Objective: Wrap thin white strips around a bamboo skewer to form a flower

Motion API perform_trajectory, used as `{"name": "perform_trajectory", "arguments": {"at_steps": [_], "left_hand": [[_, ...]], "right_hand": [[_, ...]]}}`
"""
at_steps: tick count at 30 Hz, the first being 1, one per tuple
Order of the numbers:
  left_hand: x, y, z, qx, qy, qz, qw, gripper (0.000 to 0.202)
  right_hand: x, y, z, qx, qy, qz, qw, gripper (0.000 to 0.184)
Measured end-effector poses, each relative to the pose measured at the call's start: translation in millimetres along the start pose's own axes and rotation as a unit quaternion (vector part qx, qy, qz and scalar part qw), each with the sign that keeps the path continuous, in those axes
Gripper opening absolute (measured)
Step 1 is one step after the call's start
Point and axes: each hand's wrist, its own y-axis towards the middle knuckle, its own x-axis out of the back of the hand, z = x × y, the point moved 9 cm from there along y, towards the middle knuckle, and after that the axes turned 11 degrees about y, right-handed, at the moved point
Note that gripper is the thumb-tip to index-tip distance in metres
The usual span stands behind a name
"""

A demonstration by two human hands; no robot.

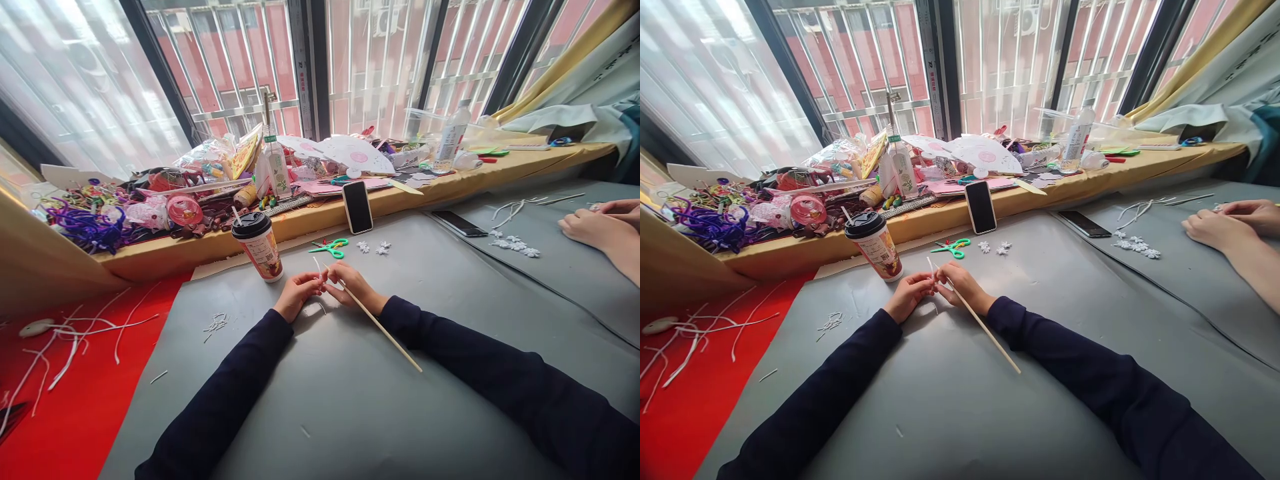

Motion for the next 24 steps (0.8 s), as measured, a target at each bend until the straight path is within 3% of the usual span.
{"name": "perform_trajectory", "arguments": {"at_steps": [9, 16, 24], "left_hand": [[2.2, 0, 4, 0.013, 0.007, 0.000, 1.000, 0.026], [9.8, 2, 6, 0.014, 0.006, -0.046, 0.999, 0.032], [11.5, 2, 6, 0.010, 0.019, -0.054, 0.998, 0.030]], "right_hand": [[3, 1, -7, -0.016, 0.023, 0.002, 1.000, 0.024], [9, 2, -10, -0.018, 0.030, -0.012, 0.999, 0.022], [10, 1, -12, -0.018, 0.035, -0.029, 0.999, 0.020]]}}
